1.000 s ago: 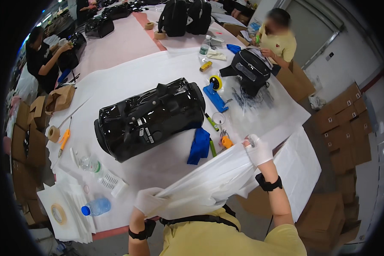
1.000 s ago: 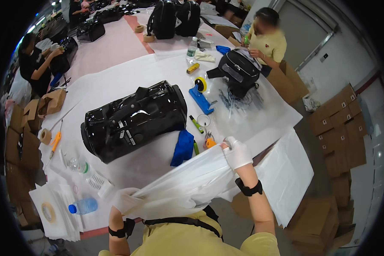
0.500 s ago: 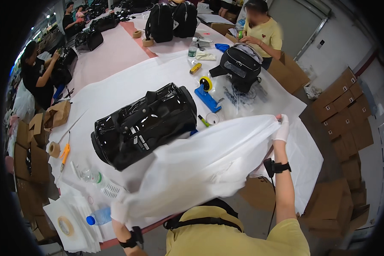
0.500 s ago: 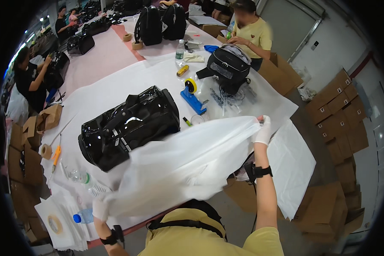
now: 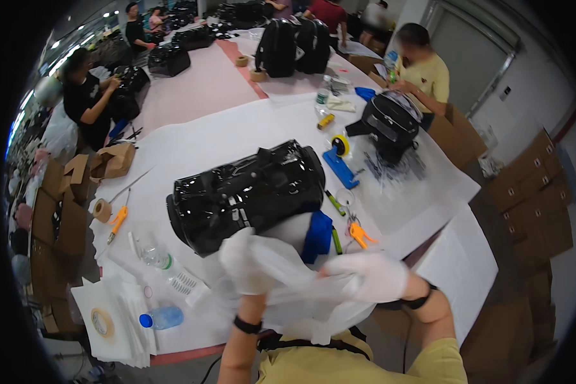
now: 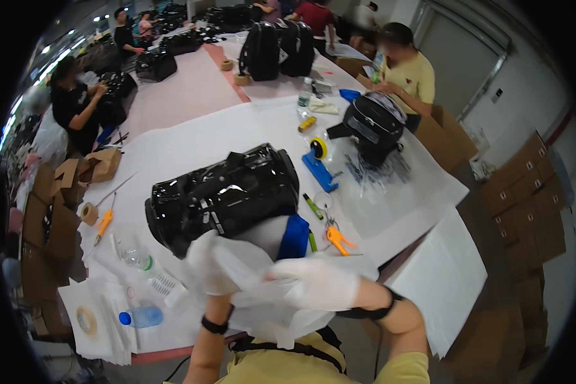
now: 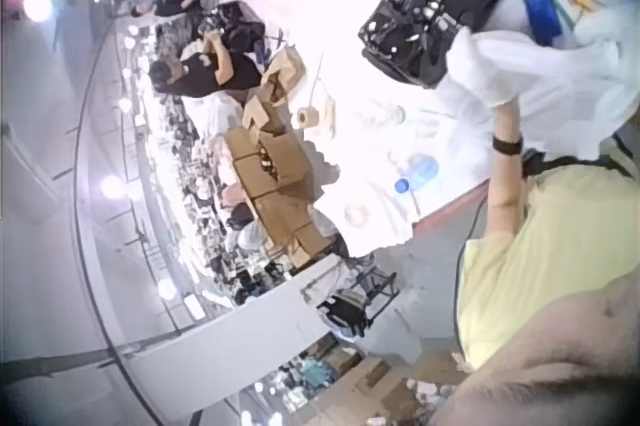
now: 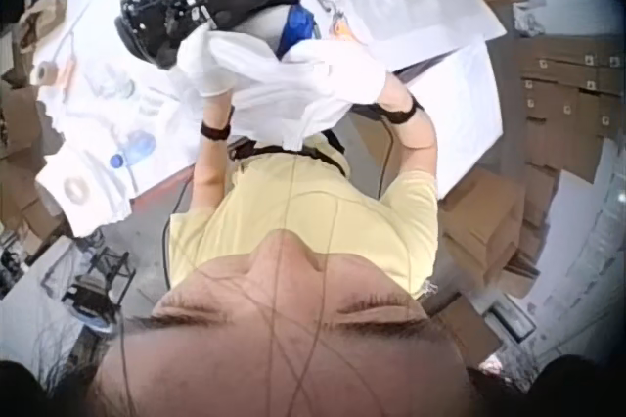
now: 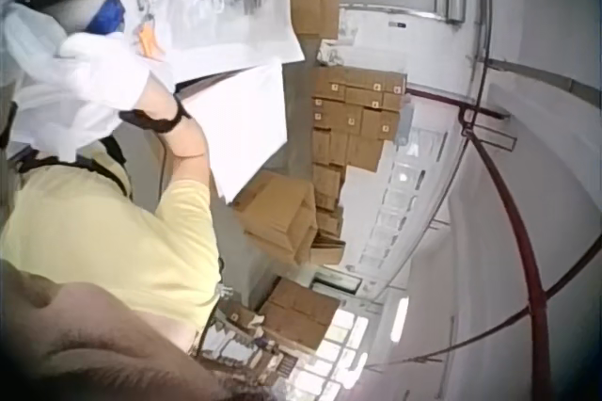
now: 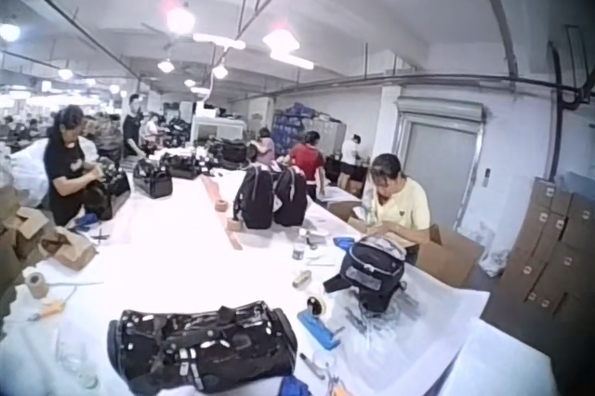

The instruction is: The person cleans a black duffel bag on a long table using a blue cloth and a liquid from a bottle. They wipe the exterior surfaces thoroughly, then use a green marker to write on the bag. Finally, they wrap the bag in a white sheet of paper.

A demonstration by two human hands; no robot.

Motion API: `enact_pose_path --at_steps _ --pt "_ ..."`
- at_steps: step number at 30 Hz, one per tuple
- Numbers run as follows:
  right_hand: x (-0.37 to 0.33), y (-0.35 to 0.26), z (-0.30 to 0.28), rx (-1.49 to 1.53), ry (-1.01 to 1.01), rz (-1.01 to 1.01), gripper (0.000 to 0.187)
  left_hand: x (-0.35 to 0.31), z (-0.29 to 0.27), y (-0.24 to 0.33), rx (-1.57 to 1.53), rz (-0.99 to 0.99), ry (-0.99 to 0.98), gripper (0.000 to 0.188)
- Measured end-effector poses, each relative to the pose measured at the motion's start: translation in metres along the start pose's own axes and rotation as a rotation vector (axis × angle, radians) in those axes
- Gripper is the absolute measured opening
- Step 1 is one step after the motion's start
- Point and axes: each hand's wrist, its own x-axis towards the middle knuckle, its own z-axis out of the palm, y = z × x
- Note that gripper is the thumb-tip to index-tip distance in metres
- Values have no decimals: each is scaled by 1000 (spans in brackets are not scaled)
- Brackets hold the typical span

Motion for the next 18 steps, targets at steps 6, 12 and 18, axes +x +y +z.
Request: enact_pose_path --at_steps 6,12,18 --pt "-43 79 -69 -884 844 76 26 -24 -132 -89 -7 -457 213 21" --pt "-49 117 -86 153 -257 458 31 -22 -230 -30 -384 -558 -657 5" --pt "43 150 -146 -220 -803 251 49 11 -229 -110 -318 -811 -1098 8"
